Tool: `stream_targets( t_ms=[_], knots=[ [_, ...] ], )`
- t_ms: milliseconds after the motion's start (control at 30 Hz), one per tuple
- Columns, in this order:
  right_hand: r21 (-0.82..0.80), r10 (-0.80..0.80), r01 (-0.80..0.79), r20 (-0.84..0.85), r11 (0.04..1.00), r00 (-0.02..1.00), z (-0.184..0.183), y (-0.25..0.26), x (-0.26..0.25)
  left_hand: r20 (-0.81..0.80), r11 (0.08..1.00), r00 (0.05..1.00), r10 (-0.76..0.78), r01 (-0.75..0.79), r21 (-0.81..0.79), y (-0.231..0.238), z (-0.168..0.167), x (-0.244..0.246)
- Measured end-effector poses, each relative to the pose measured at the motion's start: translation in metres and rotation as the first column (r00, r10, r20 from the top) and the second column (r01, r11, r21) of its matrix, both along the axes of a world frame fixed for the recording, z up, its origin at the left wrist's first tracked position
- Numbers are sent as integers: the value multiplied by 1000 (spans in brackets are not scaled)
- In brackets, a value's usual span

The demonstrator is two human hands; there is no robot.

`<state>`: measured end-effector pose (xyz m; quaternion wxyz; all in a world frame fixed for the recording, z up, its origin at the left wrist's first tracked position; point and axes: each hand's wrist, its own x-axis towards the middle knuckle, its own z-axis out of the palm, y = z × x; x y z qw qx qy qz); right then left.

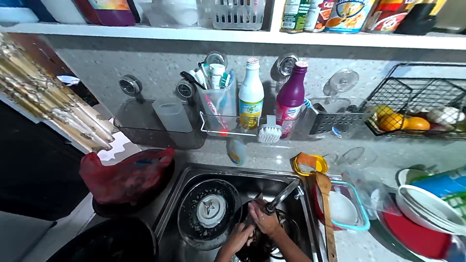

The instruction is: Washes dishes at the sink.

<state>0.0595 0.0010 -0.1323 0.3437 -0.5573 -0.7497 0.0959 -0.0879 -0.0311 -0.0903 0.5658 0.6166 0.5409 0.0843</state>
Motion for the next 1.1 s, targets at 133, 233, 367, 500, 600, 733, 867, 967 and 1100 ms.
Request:
stream_targets(
  t_ms=[133, 233, 367, 500, 600, 733, 867, 967, 1100],
  knots=[
    [-44, -1, 1, -14, 999, 1000, 6, -5, -5, 457, 952, 861, 224, -91, -294, -17, -63, 1],
    [-105, -16, 36, 182, 994, 983, 5, -16, 15, 389, 871, 799, 458, -317, -375, -31, -61, 16],
    [-162, -89, 111, 140, 980, 986, 22, -35, 44, 173, 657, 645, 744, -662, -360, -40, -53, 41],
    [-388, -369, 187, -472, 903, 801, 43, -44, 33, 234, 458, 398, 887, -824, -334, -53, -48, 60],
    [-705, -629, -319, -709, 634, 319, 58, -35, 26, 334, 348, 235, 913, -875, -336, -65, -48, 68],
    [-693, -790, -484, -613, 534, 6, 65, -18, 19, 318, 314, 207, 925, -888, -336, -73, -48, 57],
    [-691, -779, -557, -616, 461, 120, 78, -12, 29, 372, 410, 282, 884, -851, -329, -78, -53, 57],
    [-757, -830, -475, -550, 449, 93, 93, -8, 38, 357, 633, 541, 761, -741, -225, -91, -58, 56],
    [-806, -786, -370, -566, 463, 250, 103, 0, 54, 109, 740, 734, 670, -673, -18, -96, -48, 44]
  ],
)
